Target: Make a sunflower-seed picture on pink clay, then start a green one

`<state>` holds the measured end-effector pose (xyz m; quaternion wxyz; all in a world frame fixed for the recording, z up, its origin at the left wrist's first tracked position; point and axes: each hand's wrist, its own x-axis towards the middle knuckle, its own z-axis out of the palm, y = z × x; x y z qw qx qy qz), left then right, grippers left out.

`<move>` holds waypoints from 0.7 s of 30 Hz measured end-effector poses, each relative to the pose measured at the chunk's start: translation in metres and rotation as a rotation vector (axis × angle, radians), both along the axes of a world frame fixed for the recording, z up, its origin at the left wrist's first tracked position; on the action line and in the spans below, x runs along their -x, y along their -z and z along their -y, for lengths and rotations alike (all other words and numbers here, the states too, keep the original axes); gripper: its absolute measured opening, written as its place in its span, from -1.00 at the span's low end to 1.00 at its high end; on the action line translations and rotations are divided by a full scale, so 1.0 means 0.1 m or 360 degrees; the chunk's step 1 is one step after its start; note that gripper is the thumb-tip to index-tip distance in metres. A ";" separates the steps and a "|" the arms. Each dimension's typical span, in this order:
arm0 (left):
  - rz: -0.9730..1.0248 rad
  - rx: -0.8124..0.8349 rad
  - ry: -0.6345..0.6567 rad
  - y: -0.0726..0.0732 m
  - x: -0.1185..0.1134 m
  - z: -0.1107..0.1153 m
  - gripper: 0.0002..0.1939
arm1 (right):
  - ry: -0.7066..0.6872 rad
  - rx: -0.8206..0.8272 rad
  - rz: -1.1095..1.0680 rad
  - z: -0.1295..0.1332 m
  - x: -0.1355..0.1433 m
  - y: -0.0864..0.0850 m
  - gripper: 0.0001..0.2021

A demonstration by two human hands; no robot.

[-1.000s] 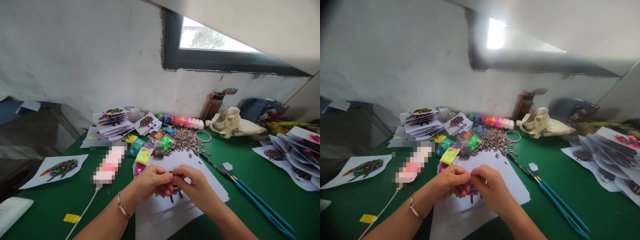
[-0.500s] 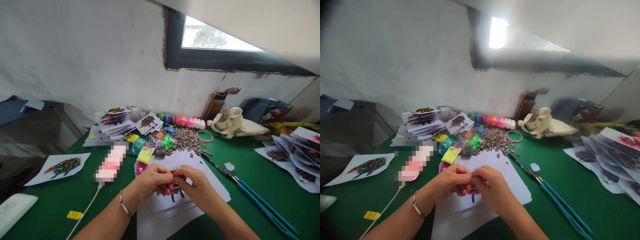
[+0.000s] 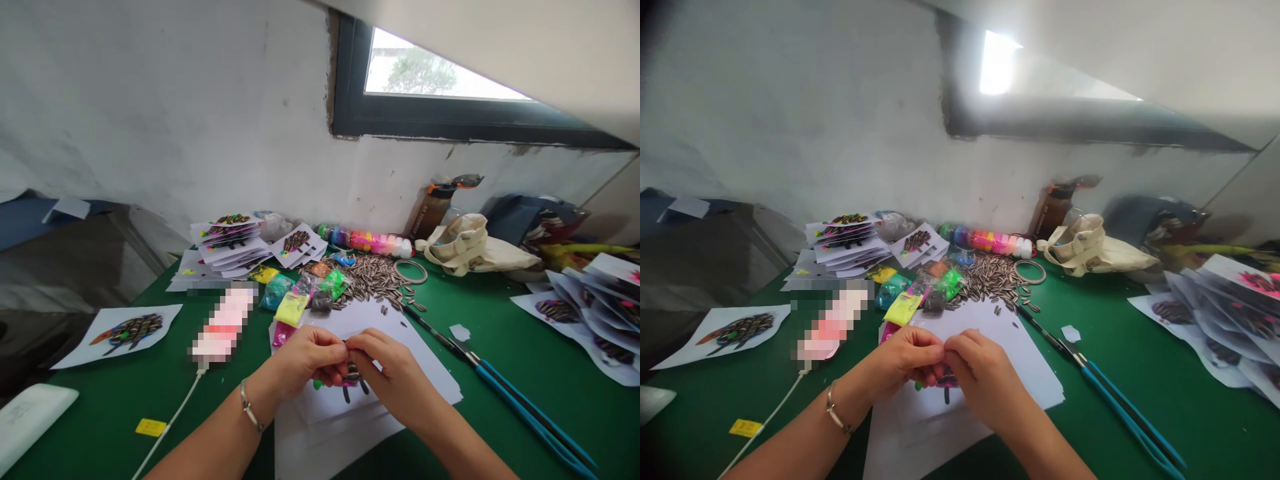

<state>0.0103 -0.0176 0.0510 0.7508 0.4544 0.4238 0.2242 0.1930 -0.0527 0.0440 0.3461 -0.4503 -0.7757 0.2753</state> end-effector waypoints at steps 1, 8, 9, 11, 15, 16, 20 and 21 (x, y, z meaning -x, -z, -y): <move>-0.0013 -0.0003 -0.0010 -0.01 -0.01 0.00 -0.67 | 0.0000 -0.0002 0.0010 0.00 0.00 0.00 -0.81; -0.0224 -0.0101 -0.0009 -0.02 -0.05 0.01 -0.80 | 0.0063 0.0058 0.0087 0.00 0.03 0.04 -0.81; -0.0241 -0.0128 -0.0001 -0.03 -0.06 0.01 -0.80 | 0.0058 0.0057 0.0092 0.00 0.03 0.05 -0.81; -0.0269 -0.0184 0.0010 -0.04 -0.08 0.02 -0.81 | 0.0065 0.0037 0.0083 0.00 0.03 0.07 -0.81; -0.0246 -0.0229 -0.0042 -0.07 -0.10 0.03 -0.82 | 0.0122 -0.0043 0.0012 -0.01 0.00 0.10 -0.76; -0.0221 -0.0217 -0.0084 -0.06 -0.09 0.03 -0.83 | 0.0132 -0.0054 0.0000 -0.02 -0.02 0.10 -0.74; -0.0089 -0.0167 -0.0237 -0.03 -0.05 0.02 -0.75 | 0.0188 -0.0008 -0.0015 -0.05 -0.03 0.10 -0.77; -0.0058 -0.0171 -0.0239 -0.02 -0.03 0.02 -0.75 | 0.0205 0.0030 -0.0023 -0.05 -0.03 0.10 -0.78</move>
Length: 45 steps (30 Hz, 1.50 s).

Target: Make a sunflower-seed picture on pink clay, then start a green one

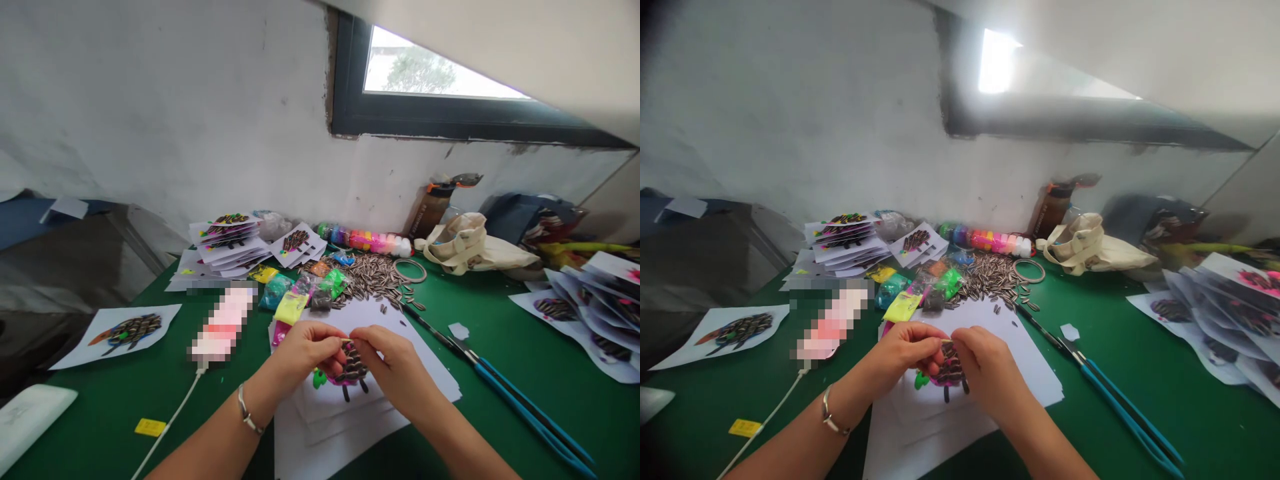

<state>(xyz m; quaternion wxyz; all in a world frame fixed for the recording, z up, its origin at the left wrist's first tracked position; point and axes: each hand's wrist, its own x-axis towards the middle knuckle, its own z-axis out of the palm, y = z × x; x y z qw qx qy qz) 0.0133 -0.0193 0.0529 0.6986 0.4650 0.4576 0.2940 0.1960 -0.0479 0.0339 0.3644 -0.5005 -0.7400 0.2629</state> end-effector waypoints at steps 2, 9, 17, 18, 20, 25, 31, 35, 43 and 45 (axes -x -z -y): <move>0.0042 -0.0017 0.0022 0.01 0.03 -0.01 -0.75 | 0.0042 0.0094 -0.0029 0.00 0.01 -0.01 -0.80; 0.0007 -0.0043 -0.0045 -0.04 0.06 -0.04 -0.64 | 0.0307 0.0289 -0.0197 -0.02 -0.04 -0.03 -0.76; 0.0097 -0.0033 -0.0186 -0.07 0.09 -0.08 -0.57 | 0.0239 0.0254 -0.0430 -0.06 -0.03 0.02 -0.73; 0.0101 -0.0025 -0.0193 -0.07 0.09 -0.08 -0.57 | 0.0232 0.0281 -0.0435 -0.06 -0.03 0.02 -0.72; 0.0062 -0.0035 -0.0186 -0.08 0.10 -0.09 -0.59 | 0.0229 0.0356 -0.0377 -0.06 -0.04 -0.01 -0.74; -0.0034 -0.0183 -0.0142 -0.08 0.11 -0.09 -0.60 | 0.0343 0.0231 -0.0180 -0.05 -0.06 -0.09 -0.77; -0.0003 -0.0082 -0.0158 -0.09 0.09 -0.08 -0.61 | 0.0236 0.0244 -0.0404 -0.08 -0.09 0.00 -0.74; -0.0059 -0.0101 -0.0160 -0.07 0.09 -0.09 -0.62 | 0.0242 0.0320 -0.0270 -0.08 -0.09 -0.05 -0.75; -0.0053 -0.0131 -0.0202 -0.08 0.08 -0.11 -0.64 | 0.0210 0.0165 -0.0233 -0.07 -0.11 -0.07 -0.82; -0.0024 -0.0080 -0.0241 -0.07 0.07 -0.11 -0.62 | 0.0170 0.0203 -0.0340 -0.09 -0.12 0.01 -0.73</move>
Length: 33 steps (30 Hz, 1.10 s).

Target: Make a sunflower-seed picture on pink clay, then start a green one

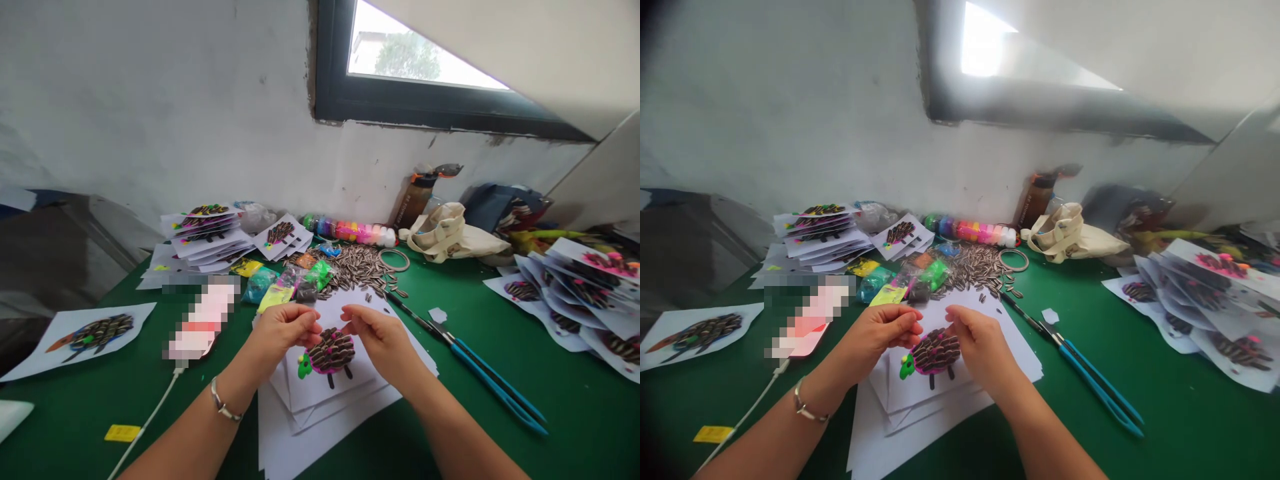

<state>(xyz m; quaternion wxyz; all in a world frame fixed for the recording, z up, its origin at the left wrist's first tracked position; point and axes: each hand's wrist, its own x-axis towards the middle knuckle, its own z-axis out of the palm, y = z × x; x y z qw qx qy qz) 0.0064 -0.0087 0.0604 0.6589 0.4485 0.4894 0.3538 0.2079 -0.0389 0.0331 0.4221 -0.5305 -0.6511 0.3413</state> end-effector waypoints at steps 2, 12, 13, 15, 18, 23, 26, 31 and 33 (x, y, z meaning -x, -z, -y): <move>0.0008 0.0023 -0.0017 0.01 0.00 0.00 -0.59 | -0.0007 0.0031 -0.0023 -0.02 -0.01 0.04 -0.70; -0.0124 -0.0163 0.0127 -0.04 -0.02 0.05 -0.66 | 0.0154 -0.0097 0.0300 0.10 -0.12 -0.01 -0.80; -0.0112 -0.0162 0.0131 -0.03 -0.02 0.06 -0.69 | 0.0172 -0.0069 0.0209 0.12 -0.12 0.05 -0.77; -0.0090 -0.0154 0.0119 -0.02 -0.03 0.07 -0.72 | 0.0254 -0.0009 0.0063 0.17 -0.12 0.17 -0.70; -0.0142 -0.0142 0.0098 0.00 -0.02 0.06 -0.69 | 0.0323 0.0000 0.0074 0.20 -0.11 0.29 -0.73; -0.0294 -0.0209 0.0104 0.05 -0.01 0.00 -0.60 | 0.0214 -0.0262 0.0388 0.18 -0.11 0.31 -0.84; -0.0320 -0.0227 0.0121 0.10 -0.03 -0.03 -0.63 | 0.0149 -0.0258 0.0395 0.17 -0.12 0.35 -0.85; -0.0266 -0.0185 0.0058 0.14 -0.04 -0.06 -0.69 | 0.0046 -0.0289 0.0453 0.19 -0.11 0.37 -0.78; -0.0248 -0.0187 0.0040 0.13 -0.04 -0.06 -0.69 | 0.0015 -0.0346 0.0460 0.20 -0.10 0.35 -0.80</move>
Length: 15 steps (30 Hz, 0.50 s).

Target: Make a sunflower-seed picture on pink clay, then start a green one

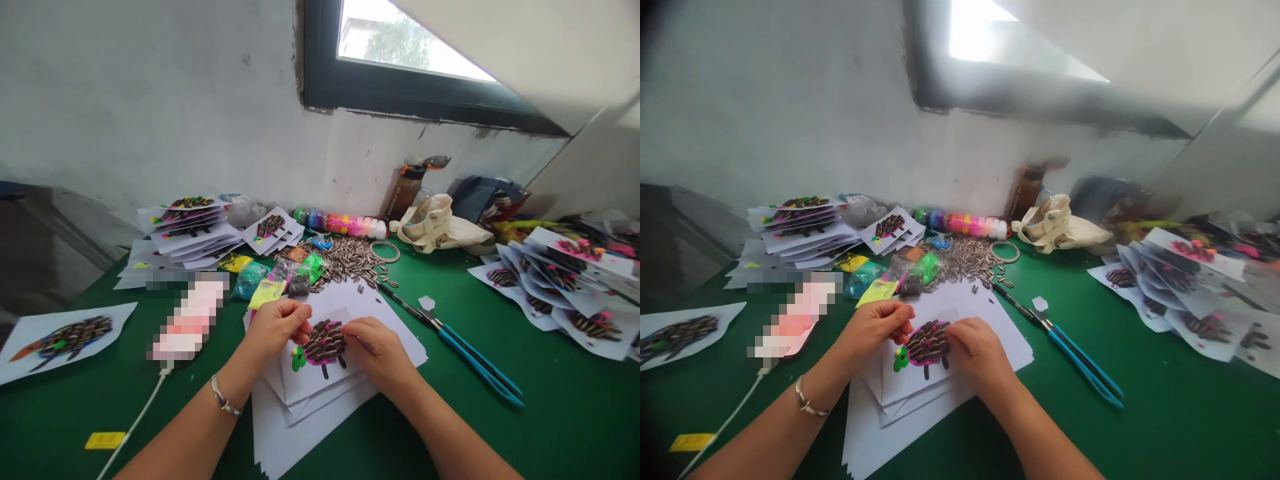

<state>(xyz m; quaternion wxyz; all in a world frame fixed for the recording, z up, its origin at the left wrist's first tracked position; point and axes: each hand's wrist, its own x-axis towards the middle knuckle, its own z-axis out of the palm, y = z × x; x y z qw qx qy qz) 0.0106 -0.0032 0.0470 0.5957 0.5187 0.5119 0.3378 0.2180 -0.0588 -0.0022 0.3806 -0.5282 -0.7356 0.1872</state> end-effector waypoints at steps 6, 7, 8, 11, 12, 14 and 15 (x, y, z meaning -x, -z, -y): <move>0.0003 -0.0008 0.0014 0.00 0.00 0.01 -0.69 | 0.0053 0.0025 -0.0007 0.01 0.01 0.00 -0.81; -0.0002 -0.0008 0.0014 0.01 0.00 0.01 -0.70 | 0.0041 0.0016 0.0016 0.01 0.00 0.00 -0.80; -0.0006 -0.0009 0.0013 0.01 0.00 0.00 -0.70 | 0.0032 -0.0006 0.0051 0.01 0.00 0.01 -0.80; -0.0010 -0.0010 0.0025 0.01 0.00 0.00 -0.71 | 0.0039 -0.0044 0.0202 0.01 0.00 0.01 -0.80; -0.0011 -0.0016 0.0031 0.00 0.00 0.00 -0.71 | 0.0048 -0.0038 0.0246 0.01 0.00 0.01 -0.81; -0.0020 -0.0028 0.0036 0.00 -0.01 0.00 -0.71 | 0.0065 -0.0035 0.0306 0.01 0.01 0.01 -0.81; -0.0026 -0.0032 0.0038 0.00 -0.01 0.01 -0.71 | 0.0065 -0.0046 0.0324 0.01 0.01 0.02 -0.81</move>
